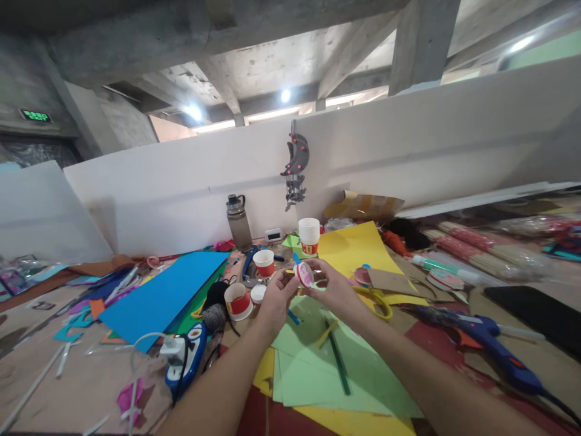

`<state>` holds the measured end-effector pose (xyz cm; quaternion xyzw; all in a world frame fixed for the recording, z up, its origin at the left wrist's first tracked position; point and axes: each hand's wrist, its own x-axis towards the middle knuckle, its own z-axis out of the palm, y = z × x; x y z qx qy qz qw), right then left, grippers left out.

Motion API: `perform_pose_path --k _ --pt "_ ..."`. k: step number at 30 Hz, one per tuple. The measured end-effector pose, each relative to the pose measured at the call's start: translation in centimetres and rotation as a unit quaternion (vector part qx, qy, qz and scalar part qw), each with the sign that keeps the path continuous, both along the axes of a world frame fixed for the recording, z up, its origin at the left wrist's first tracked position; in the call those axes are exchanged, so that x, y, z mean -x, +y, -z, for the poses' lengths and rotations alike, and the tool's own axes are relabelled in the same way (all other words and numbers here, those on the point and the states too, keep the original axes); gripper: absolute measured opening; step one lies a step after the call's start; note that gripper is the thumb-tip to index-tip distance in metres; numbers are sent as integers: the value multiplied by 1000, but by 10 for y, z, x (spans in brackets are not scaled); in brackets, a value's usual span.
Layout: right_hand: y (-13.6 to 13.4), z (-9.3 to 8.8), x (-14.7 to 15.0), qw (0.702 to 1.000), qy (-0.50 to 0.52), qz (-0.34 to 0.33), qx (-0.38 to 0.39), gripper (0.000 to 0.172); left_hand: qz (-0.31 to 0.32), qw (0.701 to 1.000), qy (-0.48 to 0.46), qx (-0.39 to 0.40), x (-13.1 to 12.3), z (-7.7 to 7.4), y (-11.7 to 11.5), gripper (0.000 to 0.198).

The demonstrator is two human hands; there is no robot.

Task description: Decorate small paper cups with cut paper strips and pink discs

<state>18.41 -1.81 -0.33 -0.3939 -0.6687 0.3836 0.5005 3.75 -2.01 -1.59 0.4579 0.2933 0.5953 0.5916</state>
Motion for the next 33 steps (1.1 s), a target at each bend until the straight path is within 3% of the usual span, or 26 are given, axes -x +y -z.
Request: perform_pose_path --k 3,8,11,18,25,30,33 --pt "1 5 0 996 -46 39 -71 48 4 1000 11 10 1 0 0 30" --pt "1 10 0 984 -100 90 -115 61 4 999 30 19 2 -1 -1 31" --pt "-1 8 -1 978 -123 95 -140 54 -13 998 62 2 3 0 0 30" --pt "2 4 -2 970 -135 151 -136 47 -12 999 30 -16 5 2 0 38" --pt "-8 -1 0 939 -249 205 -121 46 -21 997 75 -3 2 1 -1 28" --pt "-7 -1 0 966 -156 175 -110 57 -40 999 15 32 5 2 4 30" --pt "-1 2 -2 989 -13 142 -25 48 -55 997 -19 59 11 2 8 34"
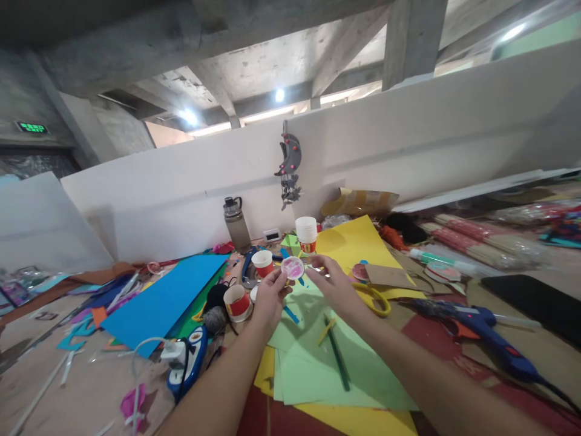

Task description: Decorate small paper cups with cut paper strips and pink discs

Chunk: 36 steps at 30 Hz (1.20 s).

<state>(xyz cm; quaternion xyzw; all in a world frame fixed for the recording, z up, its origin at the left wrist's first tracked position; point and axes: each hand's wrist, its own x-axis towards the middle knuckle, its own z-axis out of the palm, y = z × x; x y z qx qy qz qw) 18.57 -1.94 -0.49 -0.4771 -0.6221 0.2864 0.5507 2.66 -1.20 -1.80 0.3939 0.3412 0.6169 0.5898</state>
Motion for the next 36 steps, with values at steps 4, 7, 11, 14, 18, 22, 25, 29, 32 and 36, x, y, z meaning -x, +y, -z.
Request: perform_pose_path --k 4,7,11,14,18,22,25,29,32,36 --pt "4 -1 -1 988 119 -65 72 40 4 1000 -5 10 2 1 2 34" --pt "2 -3 1 981 142 -88 100 40 24 1000 18 -4 0 1 0 32" --pt "1 -2 4 940 266 -130 170 33 44 998 31 -24 -2 2 -2 31" --pt "4 1 2 865 419 -139 238 27 59 998 12 -18 -2 3 -3 39" --pt "11 2 -4 830 470 -120 274 20 61 998 6 1 -3 4 -3 47" --pt "14 4 -5 824 476 -110 285 18 45 999 24 8 -4 6 -3 43" --pt "11 5 -2 837 466 -107 266 20 24 998 62 -11 -5 9 -4 38" --pt "8 6 3 868 424 -116 230 27 -2 990 123 -62 -6 9 -6 33" --pt "8 6 5 890 388 -114 209 32 -38 983 158 -80 -6 9 -6 36" --pt "10 6 8 910 353 -105 190 34 -43 982 164 -77 -4 11 -2 41"
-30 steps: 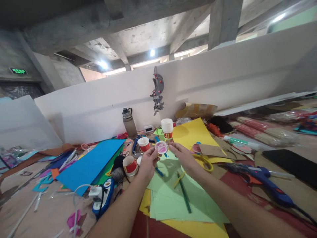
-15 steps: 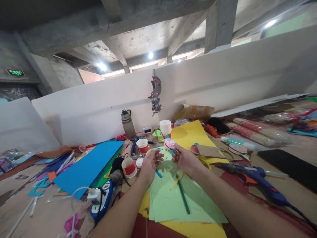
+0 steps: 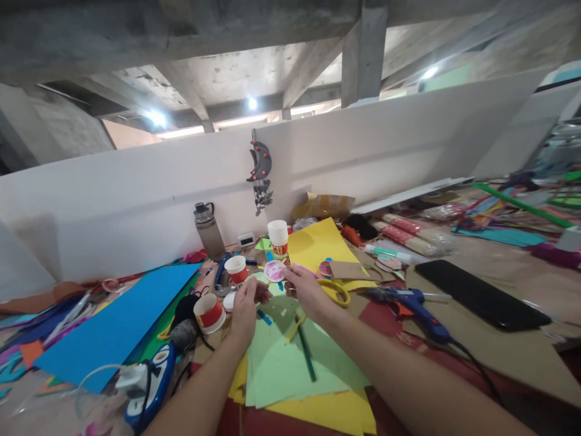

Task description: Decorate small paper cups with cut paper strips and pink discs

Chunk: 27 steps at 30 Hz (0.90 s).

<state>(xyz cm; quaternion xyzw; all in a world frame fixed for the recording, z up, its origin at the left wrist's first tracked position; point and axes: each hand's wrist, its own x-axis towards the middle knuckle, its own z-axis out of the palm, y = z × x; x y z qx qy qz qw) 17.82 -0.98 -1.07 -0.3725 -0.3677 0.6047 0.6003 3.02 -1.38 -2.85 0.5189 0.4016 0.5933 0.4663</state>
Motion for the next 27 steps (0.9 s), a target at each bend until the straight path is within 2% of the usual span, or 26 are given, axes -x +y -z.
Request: perform_pose_path --k 5,10,15,18,22,27 --pt "1 2 1 999 -44 7 -15 32 33 999 -18 30 0 2 4 40" --pt "2 3 2 995 -89 4 -36 29 78 996 -46 26 -3 -2 3 33" --pt "2 0 3 989 -134 0 -63 25 77 995 -52 42 -1 0 9 32" --pt "1 -3 4 984 -160 10 -72 29 66 996 -56 37 0 0 11 31" --pt "-2 -4 4 978 -192 24 -74 38 62 995 -78 31 -1 -5 6 27" --pt "-3 1 6 969 -230 35 -82 38 52 988 -139 34 -1 -10 2 27"
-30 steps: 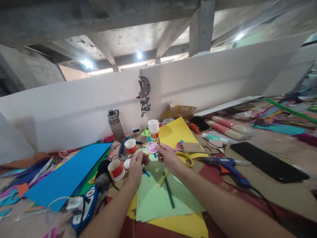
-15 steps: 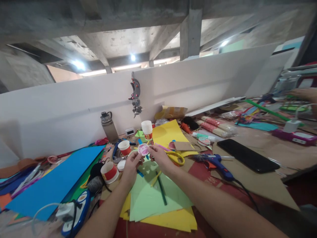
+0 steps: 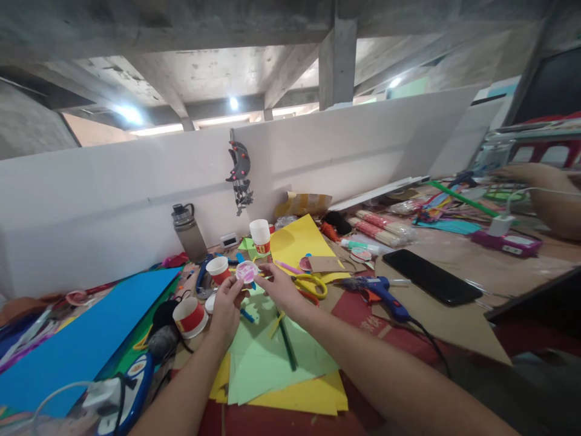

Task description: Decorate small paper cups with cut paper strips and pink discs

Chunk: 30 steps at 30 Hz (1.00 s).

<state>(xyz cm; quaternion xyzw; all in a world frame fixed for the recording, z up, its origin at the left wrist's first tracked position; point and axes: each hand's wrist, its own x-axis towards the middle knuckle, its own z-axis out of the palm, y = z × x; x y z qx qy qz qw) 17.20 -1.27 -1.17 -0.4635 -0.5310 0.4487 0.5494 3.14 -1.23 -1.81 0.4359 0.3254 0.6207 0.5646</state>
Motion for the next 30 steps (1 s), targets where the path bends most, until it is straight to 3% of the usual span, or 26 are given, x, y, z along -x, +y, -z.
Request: perform_pose_path --k 9,16,19,22,26,30 --pt "0 9 -5 995 -94 32 -21 31 -20 999 -26 18 2 -1 4 28" --pt "-13 -19 -37 967 -246 6 -62 15 -34 999 -30 6 1 4 6 26" --pt "-3 -36 -68 931 -357 46 -65 18 -25 999 -19 9 1 6 5 25" --pt "14 -45 -97 871 -479 101 -30 27 -18 1000 -1 11 0 5 1 24" --pt "25 -41 -114 795 -597 101 11 36 -15 1000 22 9 -2 4 -3 23" --pt "26 -34 -117 748 -659 70 27 32 -3 999 40 -7 -3 6 -3 20"
